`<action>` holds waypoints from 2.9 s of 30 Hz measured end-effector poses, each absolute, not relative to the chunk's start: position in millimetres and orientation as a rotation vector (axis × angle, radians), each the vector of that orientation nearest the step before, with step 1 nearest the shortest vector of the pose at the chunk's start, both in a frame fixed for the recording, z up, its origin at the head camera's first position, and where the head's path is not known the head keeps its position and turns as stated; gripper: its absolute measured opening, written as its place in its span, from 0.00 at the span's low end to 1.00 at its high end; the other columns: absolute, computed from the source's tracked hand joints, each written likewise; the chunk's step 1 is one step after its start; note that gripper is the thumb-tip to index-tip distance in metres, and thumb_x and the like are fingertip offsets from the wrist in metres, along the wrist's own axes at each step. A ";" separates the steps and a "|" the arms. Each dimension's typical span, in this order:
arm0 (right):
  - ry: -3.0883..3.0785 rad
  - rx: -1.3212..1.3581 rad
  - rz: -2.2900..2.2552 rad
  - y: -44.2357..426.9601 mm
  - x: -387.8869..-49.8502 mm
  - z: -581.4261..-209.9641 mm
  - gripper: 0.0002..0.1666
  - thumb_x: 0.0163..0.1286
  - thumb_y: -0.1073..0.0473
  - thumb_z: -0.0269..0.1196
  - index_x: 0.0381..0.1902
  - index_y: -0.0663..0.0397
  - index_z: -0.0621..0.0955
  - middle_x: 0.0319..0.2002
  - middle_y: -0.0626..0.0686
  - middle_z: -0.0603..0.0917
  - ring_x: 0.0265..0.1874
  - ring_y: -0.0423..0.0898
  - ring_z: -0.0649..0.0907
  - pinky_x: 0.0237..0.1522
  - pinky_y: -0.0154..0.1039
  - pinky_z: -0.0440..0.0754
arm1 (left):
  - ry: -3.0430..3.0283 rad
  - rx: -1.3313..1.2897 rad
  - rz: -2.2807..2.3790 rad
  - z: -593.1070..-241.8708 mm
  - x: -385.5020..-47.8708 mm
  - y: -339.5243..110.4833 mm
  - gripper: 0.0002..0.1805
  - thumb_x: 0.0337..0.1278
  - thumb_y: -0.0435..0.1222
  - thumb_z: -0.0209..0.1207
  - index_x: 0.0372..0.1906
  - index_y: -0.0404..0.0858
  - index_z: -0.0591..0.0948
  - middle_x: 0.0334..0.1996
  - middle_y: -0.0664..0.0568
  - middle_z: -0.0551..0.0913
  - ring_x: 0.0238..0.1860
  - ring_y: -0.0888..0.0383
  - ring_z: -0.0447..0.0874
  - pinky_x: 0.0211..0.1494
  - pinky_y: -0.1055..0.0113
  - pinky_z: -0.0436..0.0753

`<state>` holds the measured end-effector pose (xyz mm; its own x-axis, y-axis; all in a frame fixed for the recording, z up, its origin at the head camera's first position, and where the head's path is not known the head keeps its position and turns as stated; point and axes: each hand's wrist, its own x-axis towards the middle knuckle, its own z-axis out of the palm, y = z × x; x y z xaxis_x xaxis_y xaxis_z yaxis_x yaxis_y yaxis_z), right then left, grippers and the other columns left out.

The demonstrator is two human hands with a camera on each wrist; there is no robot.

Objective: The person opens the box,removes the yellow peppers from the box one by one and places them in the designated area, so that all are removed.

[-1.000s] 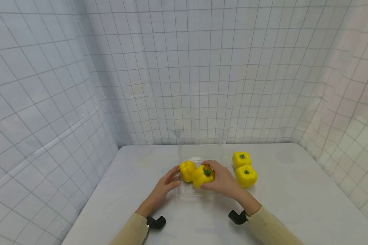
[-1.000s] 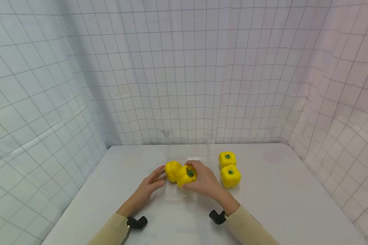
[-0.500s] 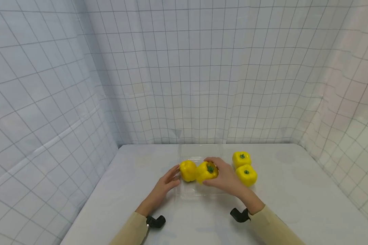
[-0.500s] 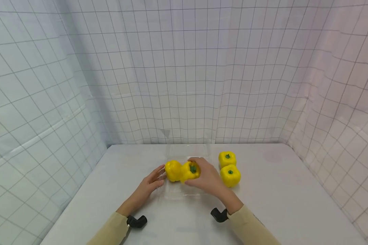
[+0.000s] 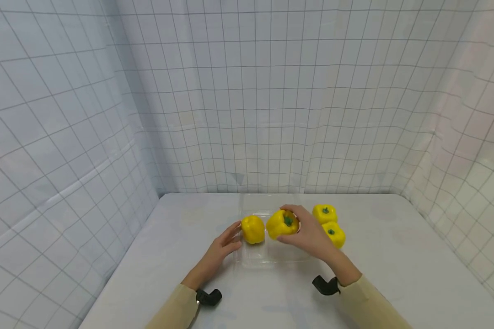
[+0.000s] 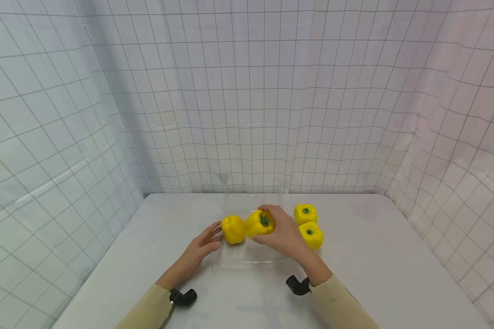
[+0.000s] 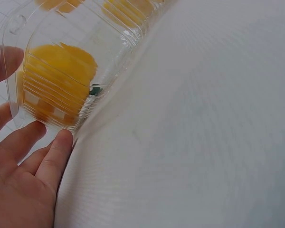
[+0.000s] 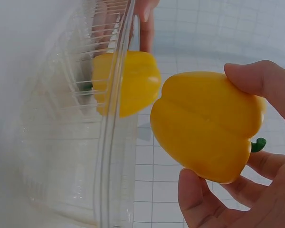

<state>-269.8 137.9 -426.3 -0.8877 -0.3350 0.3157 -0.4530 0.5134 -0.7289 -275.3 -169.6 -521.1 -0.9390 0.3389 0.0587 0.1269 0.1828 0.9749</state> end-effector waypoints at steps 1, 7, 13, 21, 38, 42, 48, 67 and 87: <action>-2.609 0.681 1.322 139.0 -269.7 -425.0 0.44 0.53 0.49 0.79 0.66 0.38 0.73 0.62 0.43 0.76 0.52 0.45 0.78 0.54 0.47 0.81 | 2.277 0.455 1.853 -521.1 -275.4 -169.7 0.34 0.74 0.45 0.55 0.79 0.59 0.57 0.77 0.56 0.59 0.75 0.49 0.60 0.75 0.41 0.58; -2.600 0.653 1.306 145.7 -269.3 -418.1 0.44 0.54 0.47 0.79 0.68 0.38 0.72 0.62 0.44 0.76 0.50 0.46 0.77 0.51 0.46 0.81 | 2.270 0.448 1.860 -520.7 -274.7 -169.9 0.34 0.74 0.45 0.56 0.79 0.60 0.58 0.77 0.56 0.59 0.75 0.49 0.60 0.75 0.42 0.57; -2.582 0.616 1.305 153.8 -269.5 -410.3 0.45 0.54 0.47 0.79 0.68 0.39 0.73 0.63 0.46 0.75 0.52 0.50 0.76 0.50 0.48 0.80 | 2.271 0.452 1.859 -519.1 -273.9 -169.5 0.34 0.74 0.44 0.55 0.79 0.60 0.58 0.77 0.55 0.59 0.76 0.48 0.59 0.75 0.42 0.57; -2.551 0.596 1.259 166.2 -273.0 -403.3 0.45 0.55 0.48 0.78 0.69 0.40 0.71 0.65 0.47 0.74 0.56 0.53 0.76 0.51 0.51 0.83 | 2.275 0.448 1.853 -517.2 -272.5 -168.6 0.34 0.74 0.44 0.55 0.79 0.59 0.57 0.77 0.55 0.59 0.76 0.48 0.59 0.75 0.42 0.57; -2.514 0.458 1.151 196.1 -282.0 -390.6 0.45 0.59 0.50 0.76 0.72 0.44 0.70 0.66 0.52 0.72 0.59 0.56 0.75 0.54 0.60 0.81 | 2.277 0.452 1.851 -518.2 -273.5 -169.3 0.34 0.75 0.44 0.55 0.79 0.59 0.58 0.77 0.55 0.59 0.76 0.48 0.59 0.75 0.41 0.57; -2.489 0.450 1.098 202.6 -284.8 -390.6 0.45 0.59 0.52 0.76 0.72 0.46 0.70 0.66 0.53 0.73 0.58 0.54 0.75 0.52 0.58 0.82 | 2.279 0.446 1.851 -519.1 -274.1 -169.0 0.34 0.74 0.44 0.55 0.79 0.59 0.57 0.78 0.54 0.58 0.76 0.48 0.58 0.75 0.41 0.57; -2.470 0.419 1.057 213.3 -288.0 -390.8 0.45 0.59 0.52 0.76 0.71 0.48 0.70 0.66 0.55 0.73 0.57 0.55 0.76 0.51 0.57 0.82 | 2.289 0.444 1.841 -518.8 -274.1 -168.8 0.34 0.75 0.44 0.55 0.79 0.59 0.57 0.78 0.55 0.58 0.76 0.48 0.58 0.74 0.41 0.58; -2.491 0.240 1.100 250.2 -298.7 -398.6 0.48 0.61 0.49 0.75 0.74 0.49 0.67 0.67 0.61 0.70 0.61 0.62 0.74 0.57 0.62 0.77 | 2.296 0.466 1.840 -519.7 -273.2 -168.9 0.33 0.75 0.44 0.55 0.78 0.62 0.58 0.77 0.57 0.60 0.76 0.49 0.59 0.75 0.44 0.59; -2.535 0.105 0.958 287.5 -309.5 -411.2 0.47 0.62 0.49 0.73 0.74 0.57 0.67 0.66 0.67 0.70 0.58 0.66 0.72 0.56 0.68 0.72 | 2.309 0.475 1.803 -520.0 -273.9 -168.9 0.34 0.75 0.45 0.54 0.80 0.60 0.56 0.78 0.55 0.57 0.76 0.48 0.58 0.75 0.43 0.59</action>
